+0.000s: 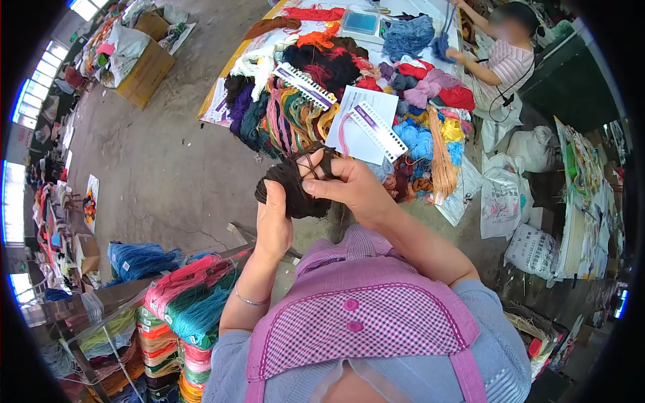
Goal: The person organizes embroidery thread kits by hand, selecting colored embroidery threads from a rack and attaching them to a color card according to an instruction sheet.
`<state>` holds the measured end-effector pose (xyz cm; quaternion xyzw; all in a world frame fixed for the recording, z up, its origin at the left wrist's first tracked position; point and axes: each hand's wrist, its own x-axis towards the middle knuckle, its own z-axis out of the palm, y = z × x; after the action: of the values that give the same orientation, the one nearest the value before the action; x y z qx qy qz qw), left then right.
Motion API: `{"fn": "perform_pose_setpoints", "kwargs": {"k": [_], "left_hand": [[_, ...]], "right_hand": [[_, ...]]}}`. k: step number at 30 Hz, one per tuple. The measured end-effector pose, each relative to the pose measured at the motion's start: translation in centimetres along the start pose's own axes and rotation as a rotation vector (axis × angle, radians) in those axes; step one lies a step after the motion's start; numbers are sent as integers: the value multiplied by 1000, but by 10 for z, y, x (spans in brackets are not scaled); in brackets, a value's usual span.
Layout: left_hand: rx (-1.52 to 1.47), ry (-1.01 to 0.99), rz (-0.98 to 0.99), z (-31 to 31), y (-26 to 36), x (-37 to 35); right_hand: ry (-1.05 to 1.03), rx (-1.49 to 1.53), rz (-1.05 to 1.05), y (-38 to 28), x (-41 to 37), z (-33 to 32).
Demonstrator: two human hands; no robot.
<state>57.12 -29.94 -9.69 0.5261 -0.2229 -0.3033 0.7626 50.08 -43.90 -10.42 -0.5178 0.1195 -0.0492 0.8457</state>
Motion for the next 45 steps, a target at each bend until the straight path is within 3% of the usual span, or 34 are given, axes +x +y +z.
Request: {"fn": "perform_pose_setpoints", "kwargs": {"k": [8,11,25,27,31,36,45], "left_hand": [[-96,233,-67,-3,20,4],[-211,182,-133,-8,18,8],[-181,217,-205,-1,25,7],[-192,177,-194,-5,22,8],[-171,183,-200,-8,20,8],[-138,214,-157,0,20,7],[-190,190,-182,-3,24,10]], "right_hand": [[-9,83,-12,-8,-10,-3],[1,94,-19,-12,-13,-1],[21,19,-30,-5,-9,-6],[-87,149,-70,-11,-8,-3],[-54,194,-44,-5,-4,-3],[-48,-61,-20,-1,-1,0],[-46,10,-3,0,0,-5]]}}
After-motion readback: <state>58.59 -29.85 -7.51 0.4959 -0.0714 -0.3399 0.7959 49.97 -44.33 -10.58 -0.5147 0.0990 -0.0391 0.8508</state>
